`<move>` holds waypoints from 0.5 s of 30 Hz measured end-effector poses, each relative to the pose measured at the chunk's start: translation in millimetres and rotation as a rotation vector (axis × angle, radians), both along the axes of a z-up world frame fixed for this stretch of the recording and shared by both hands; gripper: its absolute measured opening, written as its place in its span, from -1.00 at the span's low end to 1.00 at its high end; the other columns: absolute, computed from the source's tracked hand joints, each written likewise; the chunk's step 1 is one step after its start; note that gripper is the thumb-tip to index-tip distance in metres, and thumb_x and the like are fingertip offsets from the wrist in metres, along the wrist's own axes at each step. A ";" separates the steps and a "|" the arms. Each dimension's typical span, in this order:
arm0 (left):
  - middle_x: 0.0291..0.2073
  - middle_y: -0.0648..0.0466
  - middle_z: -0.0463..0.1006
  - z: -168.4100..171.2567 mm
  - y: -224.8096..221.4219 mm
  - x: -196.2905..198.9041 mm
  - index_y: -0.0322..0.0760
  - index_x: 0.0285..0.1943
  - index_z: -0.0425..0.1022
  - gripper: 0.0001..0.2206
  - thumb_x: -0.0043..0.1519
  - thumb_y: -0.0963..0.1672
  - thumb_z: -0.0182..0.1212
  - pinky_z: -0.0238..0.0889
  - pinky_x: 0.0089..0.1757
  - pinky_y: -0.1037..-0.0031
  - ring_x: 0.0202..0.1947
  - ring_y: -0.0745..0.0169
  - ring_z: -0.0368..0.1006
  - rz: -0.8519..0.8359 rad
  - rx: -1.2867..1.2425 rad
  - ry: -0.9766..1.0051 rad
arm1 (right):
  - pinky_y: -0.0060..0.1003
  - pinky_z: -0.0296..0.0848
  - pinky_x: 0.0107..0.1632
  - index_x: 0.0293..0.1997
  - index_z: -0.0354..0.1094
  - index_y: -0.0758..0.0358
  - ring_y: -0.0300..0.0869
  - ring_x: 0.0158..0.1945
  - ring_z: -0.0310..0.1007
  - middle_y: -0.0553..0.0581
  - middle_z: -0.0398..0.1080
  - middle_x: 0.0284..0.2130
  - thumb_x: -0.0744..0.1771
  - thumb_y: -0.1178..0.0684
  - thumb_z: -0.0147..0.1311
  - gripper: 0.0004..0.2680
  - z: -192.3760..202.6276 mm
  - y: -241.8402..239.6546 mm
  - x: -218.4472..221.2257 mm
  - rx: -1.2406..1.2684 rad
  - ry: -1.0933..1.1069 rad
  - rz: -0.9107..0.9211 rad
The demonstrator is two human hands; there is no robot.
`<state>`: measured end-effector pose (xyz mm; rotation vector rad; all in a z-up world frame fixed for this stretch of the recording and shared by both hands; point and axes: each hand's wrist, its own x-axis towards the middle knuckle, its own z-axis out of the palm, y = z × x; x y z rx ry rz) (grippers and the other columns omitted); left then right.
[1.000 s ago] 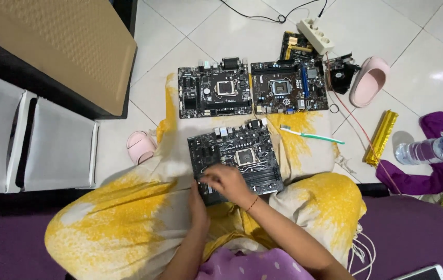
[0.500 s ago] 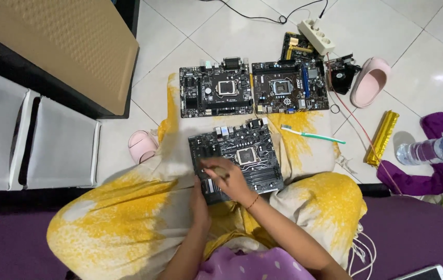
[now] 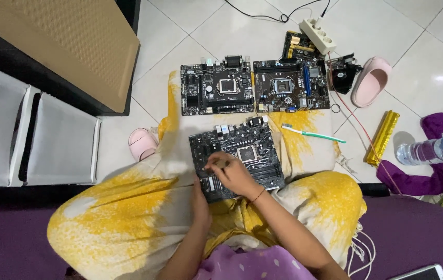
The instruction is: Cleaning and inspecting computer motherboards using a small brush or tool while sitting on the floor.
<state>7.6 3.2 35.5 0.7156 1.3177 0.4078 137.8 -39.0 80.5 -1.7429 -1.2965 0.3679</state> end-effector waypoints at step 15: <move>0.54 -0.19 -0.01 -27.0 5.2 -6.1 -0.25 0.30 0.39 -0.45 0.39 0.17 -0.06 -0.47 0.42 -0.01 0.58 -0.18 -0.34 -0.093 0.074 -0.095 | -0.30 0.51 -0.30 -0.11 0.43 0.20 -0.11 -0.42 0.54 0.11 0.51 -0.52 0.33 0.09 0.08 -0.89 -50.0 -6.1 -7.5 0.127 -0.036 0.143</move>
